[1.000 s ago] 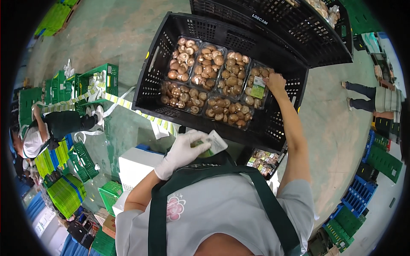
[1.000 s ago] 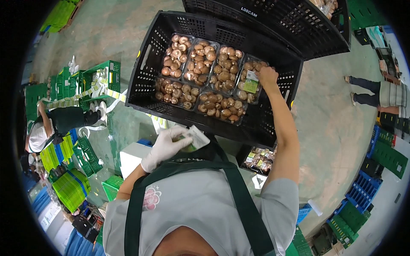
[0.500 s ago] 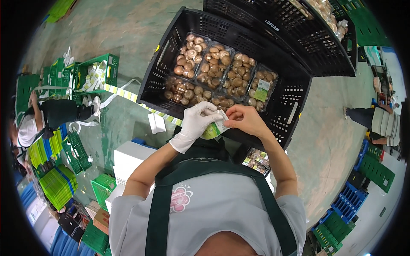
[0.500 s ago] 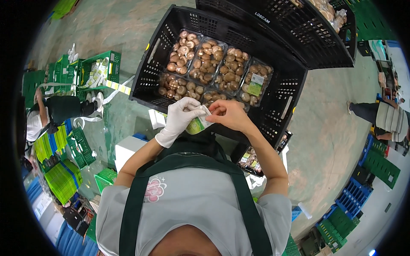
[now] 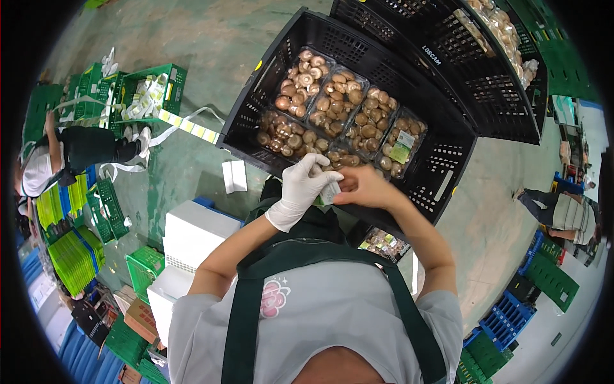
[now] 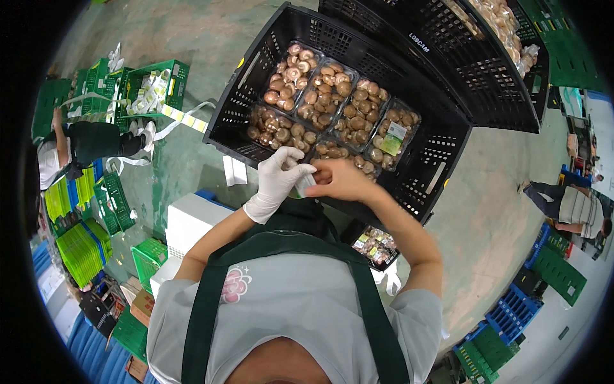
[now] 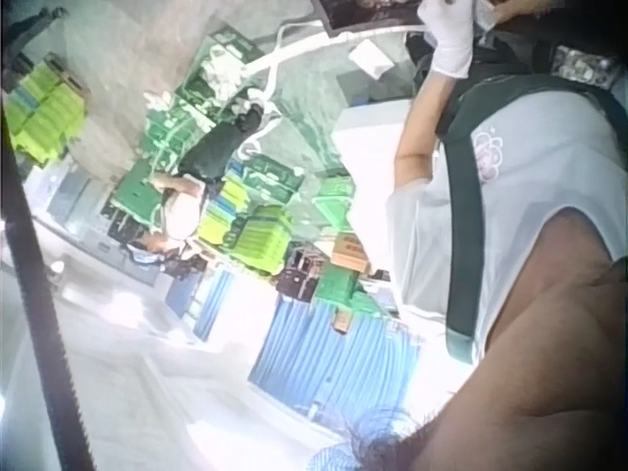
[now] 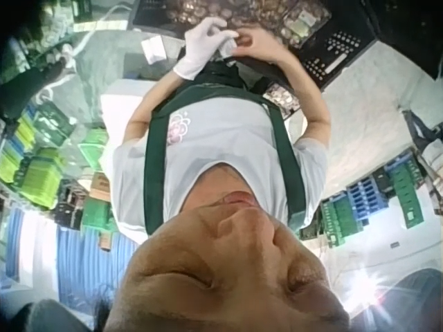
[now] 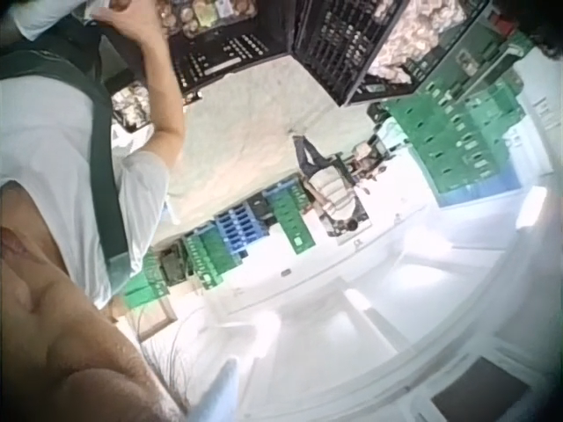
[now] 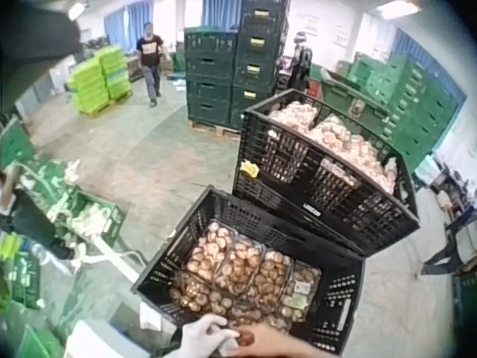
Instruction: The person picks up plastic containers of mushrooms from a larger crate, peels individual adhesive labels from a strip, and applies them to the top of each mushroom container by hand.
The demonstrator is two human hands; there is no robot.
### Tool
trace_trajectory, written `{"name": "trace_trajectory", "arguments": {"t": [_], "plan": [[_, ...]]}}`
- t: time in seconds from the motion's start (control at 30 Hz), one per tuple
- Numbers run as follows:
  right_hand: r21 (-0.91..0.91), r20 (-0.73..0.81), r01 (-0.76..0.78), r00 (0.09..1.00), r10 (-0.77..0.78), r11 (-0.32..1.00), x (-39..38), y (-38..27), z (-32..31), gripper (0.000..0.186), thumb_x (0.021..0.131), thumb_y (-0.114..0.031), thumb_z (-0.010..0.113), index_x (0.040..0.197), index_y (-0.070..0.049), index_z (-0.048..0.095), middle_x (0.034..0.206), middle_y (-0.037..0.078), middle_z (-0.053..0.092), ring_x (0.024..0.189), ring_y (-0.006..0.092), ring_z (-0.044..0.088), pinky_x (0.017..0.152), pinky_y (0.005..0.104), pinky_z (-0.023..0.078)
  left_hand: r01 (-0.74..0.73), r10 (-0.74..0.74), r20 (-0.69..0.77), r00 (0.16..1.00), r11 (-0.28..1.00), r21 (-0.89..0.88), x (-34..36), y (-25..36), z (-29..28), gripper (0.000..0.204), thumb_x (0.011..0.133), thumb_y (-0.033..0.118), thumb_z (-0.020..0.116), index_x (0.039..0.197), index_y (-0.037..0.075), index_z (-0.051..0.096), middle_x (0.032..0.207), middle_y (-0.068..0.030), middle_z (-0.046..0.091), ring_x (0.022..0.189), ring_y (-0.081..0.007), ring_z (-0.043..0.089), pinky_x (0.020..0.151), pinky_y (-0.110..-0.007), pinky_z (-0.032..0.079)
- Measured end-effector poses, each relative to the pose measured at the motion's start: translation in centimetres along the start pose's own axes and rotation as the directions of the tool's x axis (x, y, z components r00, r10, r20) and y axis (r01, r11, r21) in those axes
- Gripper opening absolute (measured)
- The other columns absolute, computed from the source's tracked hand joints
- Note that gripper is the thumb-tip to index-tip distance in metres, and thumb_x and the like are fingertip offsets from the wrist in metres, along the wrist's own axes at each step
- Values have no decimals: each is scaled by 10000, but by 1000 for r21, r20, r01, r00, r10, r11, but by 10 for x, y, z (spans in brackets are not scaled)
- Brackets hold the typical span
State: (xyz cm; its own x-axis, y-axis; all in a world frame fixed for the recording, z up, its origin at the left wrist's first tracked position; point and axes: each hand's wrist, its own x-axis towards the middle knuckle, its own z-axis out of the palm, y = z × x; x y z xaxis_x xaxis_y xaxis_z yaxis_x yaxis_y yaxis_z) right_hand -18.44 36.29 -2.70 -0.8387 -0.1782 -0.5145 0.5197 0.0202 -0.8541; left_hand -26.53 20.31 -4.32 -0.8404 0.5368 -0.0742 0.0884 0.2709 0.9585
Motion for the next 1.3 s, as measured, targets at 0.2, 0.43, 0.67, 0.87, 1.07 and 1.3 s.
{"name": "trace_trajectory", "arguments": {"t": [0.2, 0.43, 0.67, 0.87, 1.07, 1.3], "plan": [[-57, -319, -87, 945, 64, 995, -2, -9, 5, 156, 807, -119, 640, 860, 28, 638, 672, 88, 648, 598, 104, 611, 545, 237, 480, 204, -187, 221, 957, 977, -56, 7, -3, -8, 352, 679, 244, 780, 889, 28, 597, 639, -26, 584, 568, -60, 512, 542, -211, 429], [-182, -689, 30, 709, -149, 983, 7, 12, -109, 144, 790, -128, 655, 836, 8, 669, 647, 45, 634, 510, 76, 575, 466, 197, 454, 190, -256, 427, 867, 963, 191, 7, -3, -5, 370, 686, 260, 758, 909, 15, 593, 721, -92, 637, 600, -163, 628, 584, -270, 496], [-588, -633, -454, 773, -32, 669, 65, 95, -166, 535, 589, -433, 805, 946, -79, 622, 902, 119, 664, 858, 264, 635, 728, 397, 485, 85, -247, 442, 862, 931, 354, -7, -2, -34, 245, 736, 163, 700, 941, 44, 640, 827, -119, 614, 763, -231, 610, 722, -305, 494], [-673, -654, -603, 756, 35, 428, 100, 111, -137, 638, 632, -451, 762, 1094, -67, 547, 898, 165, 651, 863, 348, 618, 725, 440, 491, -36, -143, 506, 851, 944, 328, -13, 15, -40, 210, 755, 176, 682, 896, 24, 649, 759, -127, 604, 711, -241, 602, 663, -327, 487], [-798, -572, -564, 599, -561, 212, 84, 115, -110, 675, 708, -482, 689, 1176, -52, 461, 994, 182, 609, 798, 350, 608, 696, 414, 508, 46, -111, 375, 920, 983, 179, -8, 26, -43, 221, 776, 212, 667, 790, -8, 642, 672, -131, 613, 570, -219, 598, 541, -303, 466], [70, -278, 40, 960, -19, 997, -12, -9, -15, 267, 797, -154, 653, 993, 18, 599, 846, 59, 645, 704, 127, 601, 599, 249, 479, -2, -54, 202, 978, 964, 268, 0, 7, -31, 275, 758, 212, 682, 938, 9, 636, 792, -143, 623, 699, -255, 632, 642, -299, 494]]}}
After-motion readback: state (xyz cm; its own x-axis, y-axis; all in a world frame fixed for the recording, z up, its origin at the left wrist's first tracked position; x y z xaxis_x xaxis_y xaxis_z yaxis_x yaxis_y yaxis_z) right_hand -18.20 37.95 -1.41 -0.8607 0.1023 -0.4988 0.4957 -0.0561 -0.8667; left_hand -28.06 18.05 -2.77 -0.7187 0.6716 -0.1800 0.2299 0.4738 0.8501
